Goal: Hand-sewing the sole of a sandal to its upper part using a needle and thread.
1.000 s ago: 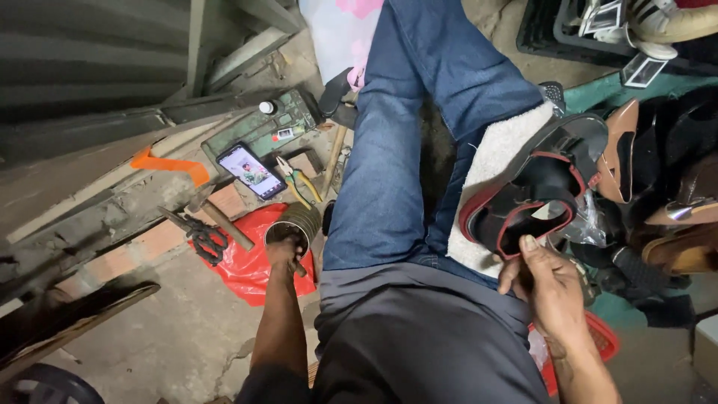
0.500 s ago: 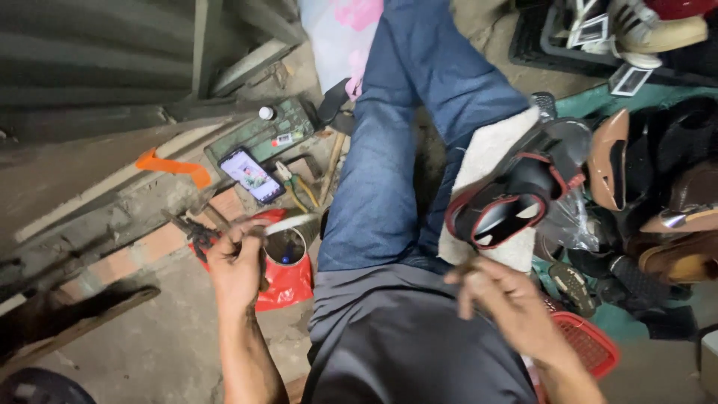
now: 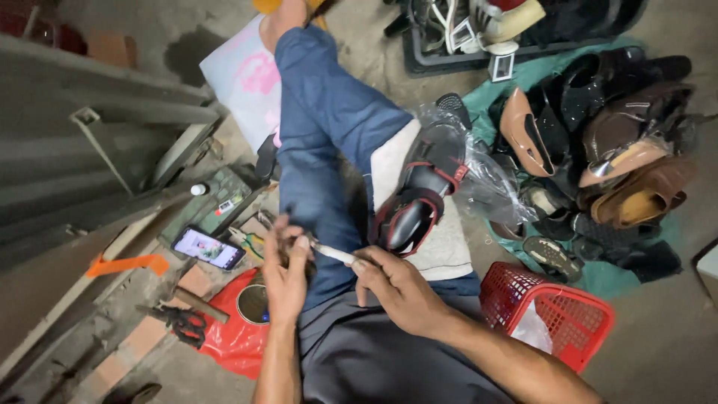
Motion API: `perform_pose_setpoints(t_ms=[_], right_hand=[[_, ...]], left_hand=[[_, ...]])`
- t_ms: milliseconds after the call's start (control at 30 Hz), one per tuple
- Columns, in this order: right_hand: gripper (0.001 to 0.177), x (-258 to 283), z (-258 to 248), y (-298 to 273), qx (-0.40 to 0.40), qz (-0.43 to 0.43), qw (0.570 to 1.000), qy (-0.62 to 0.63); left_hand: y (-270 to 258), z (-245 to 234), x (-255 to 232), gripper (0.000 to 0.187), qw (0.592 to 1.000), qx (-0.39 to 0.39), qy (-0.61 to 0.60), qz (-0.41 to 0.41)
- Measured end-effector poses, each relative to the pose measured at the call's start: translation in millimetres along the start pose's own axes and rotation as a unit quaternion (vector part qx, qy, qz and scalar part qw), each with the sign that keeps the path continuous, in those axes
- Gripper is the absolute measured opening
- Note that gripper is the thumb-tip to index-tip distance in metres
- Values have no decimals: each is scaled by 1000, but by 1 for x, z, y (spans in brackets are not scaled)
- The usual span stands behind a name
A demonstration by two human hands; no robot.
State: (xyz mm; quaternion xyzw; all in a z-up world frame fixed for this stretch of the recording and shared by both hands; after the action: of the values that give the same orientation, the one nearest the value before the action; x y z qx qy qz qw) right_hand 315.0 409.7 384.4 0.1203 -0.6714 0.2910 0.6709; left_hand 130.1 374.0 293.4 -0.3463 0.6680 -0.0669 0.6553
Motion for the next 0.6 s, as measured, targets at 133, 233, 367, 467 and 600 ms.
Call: perform_pose_setpoints(t_ms=[133,233,367,467,600], right_hand=[[38,-14,-10,-6,-57,3,997,48],[38,-6,-16,-5,-100,12,992,72],[33,5,-32,-1,-149,-5,987,64],[36,8,-32,6,-131,-18,990,45],[38,-4,-48,-4,-178,12,981,75]], left_hand=[[-6,0,24,51,997,12,68,-36],[-19,-1,-9,55,994,-16,98,-47],[-52,-7,-63,45,990,-59,124,16],[-71,27,-103,30,972,30,153,175],[-65,29,-84,27,971,65,147,175]])
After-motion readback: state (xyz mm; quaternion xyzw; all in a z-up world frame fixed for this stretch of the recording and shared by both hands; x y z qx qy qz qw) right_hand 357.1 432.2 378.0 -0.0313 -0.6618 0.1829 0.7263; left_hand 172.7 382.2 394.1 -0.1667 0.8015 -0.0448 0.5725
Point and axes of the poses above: each hand's wrist, its own y-axis towards the middle knuckle, its own z-axis out of the palm, x = y × z, the point moved 9 cm from there along y, towards the middle knuckle, and after that the axes turned 13 degrees about -z, right-handed, at the moved point
